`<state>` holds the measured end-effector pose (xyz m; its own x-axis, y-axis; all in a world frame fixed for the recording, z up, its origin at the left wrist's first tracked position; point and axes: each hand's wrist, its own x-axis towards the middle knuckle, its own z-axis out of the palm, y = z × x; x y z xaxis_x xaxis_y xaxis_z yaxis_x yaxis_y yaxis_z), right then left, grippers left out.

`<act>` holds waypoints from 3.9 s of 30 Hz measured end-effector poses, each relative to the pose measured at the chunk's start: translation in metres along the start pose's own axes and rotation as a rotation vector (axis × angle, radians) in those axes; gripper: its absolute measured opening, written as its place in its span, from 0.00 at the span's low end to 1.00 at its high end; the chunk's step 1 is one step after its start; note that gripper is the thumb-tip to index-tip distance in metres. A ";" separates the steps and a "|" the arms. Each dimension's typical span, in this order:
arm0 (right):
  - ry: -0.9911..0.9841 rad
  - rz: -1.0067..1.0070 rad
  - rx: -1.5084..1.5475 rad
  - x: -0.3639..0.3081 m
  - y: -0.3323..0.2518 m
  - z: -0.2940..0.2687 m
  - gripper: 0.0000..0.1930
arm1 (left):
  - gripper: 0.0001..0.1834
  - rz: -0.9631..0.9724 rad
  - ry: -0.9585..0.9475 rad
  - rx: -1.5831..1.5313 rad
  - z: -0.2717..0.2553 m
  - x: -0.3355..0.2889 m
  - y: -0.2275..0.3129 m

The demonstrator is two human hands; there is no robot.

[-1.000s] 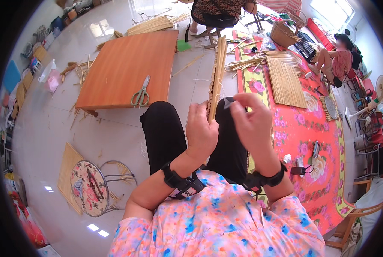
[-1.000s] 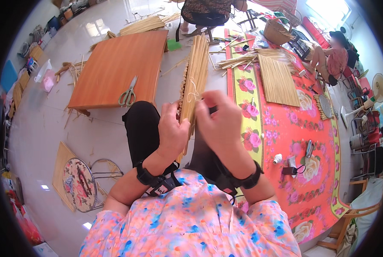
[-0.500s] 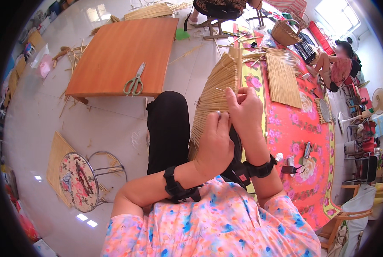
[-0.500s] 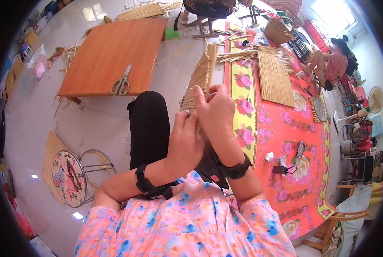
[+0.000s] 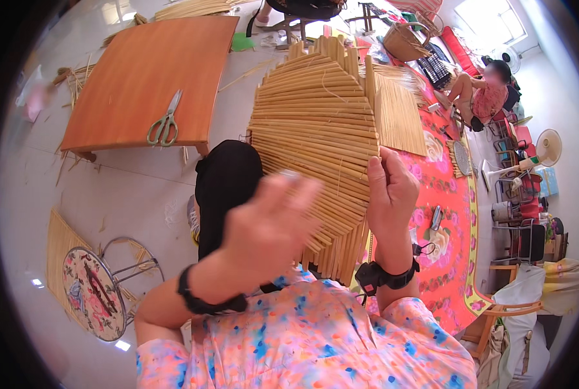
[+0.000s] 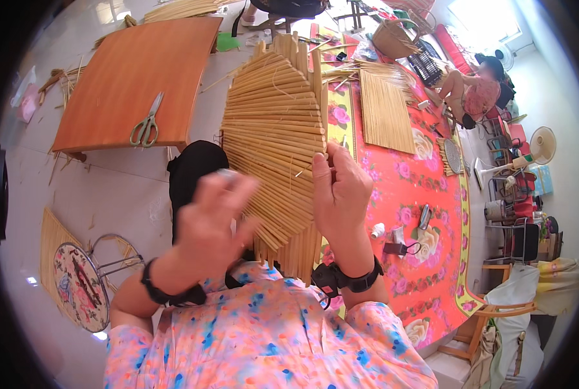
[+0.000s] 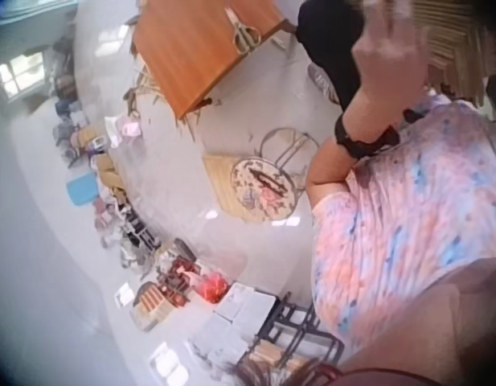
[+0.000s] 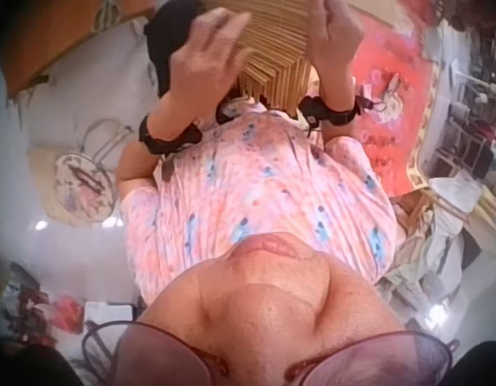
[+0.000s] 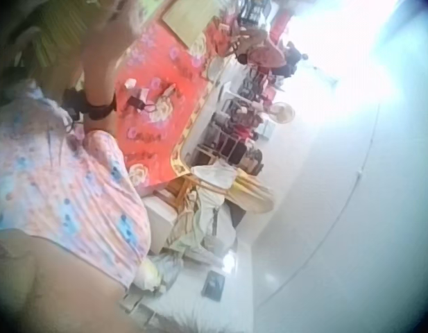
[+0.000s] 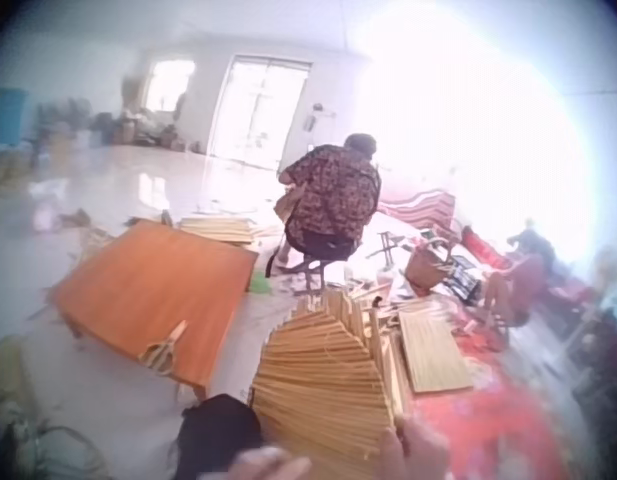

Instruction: The person weaves a bundle of bamboo sticks using a thin string and a needle-like tool. They repeatedly thread the string through the sticks and use scissors to trim excess string.

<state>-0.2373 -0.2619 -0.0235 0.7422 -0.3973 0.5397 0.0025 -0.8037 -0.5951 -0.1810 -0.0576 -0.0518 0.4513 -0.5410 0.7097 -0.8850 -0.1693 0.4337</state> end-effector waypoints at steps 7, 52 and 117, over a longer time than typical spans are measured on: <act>-0.035 0.018 -0.165 -0.006 0.059 -0.014 0.16 | 0.26 -0.700 0.011 0.834 -0.169 -0.152 -0.165; -0.139 0.102 0.262 0.005 0.044 0.018 0.10 | 0.10 -0.131 0.054 -0.293 0.083 -0.008 -0.041; -0.137 -0.015 0.129 -0.006 -0.007 0.013 0.10 | 0.11 -0.145 0.077 -0.242 0.057 -0.014 -0.025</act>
<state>-0.2335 -0.2480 -0.0300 0.8258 -0.3146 0.4680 0.0933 -0.7423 -0.6636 -0.1722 -0.0926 -0.1043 0.5869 -0.4596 0.6665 -0.7617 -0.0342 0.6471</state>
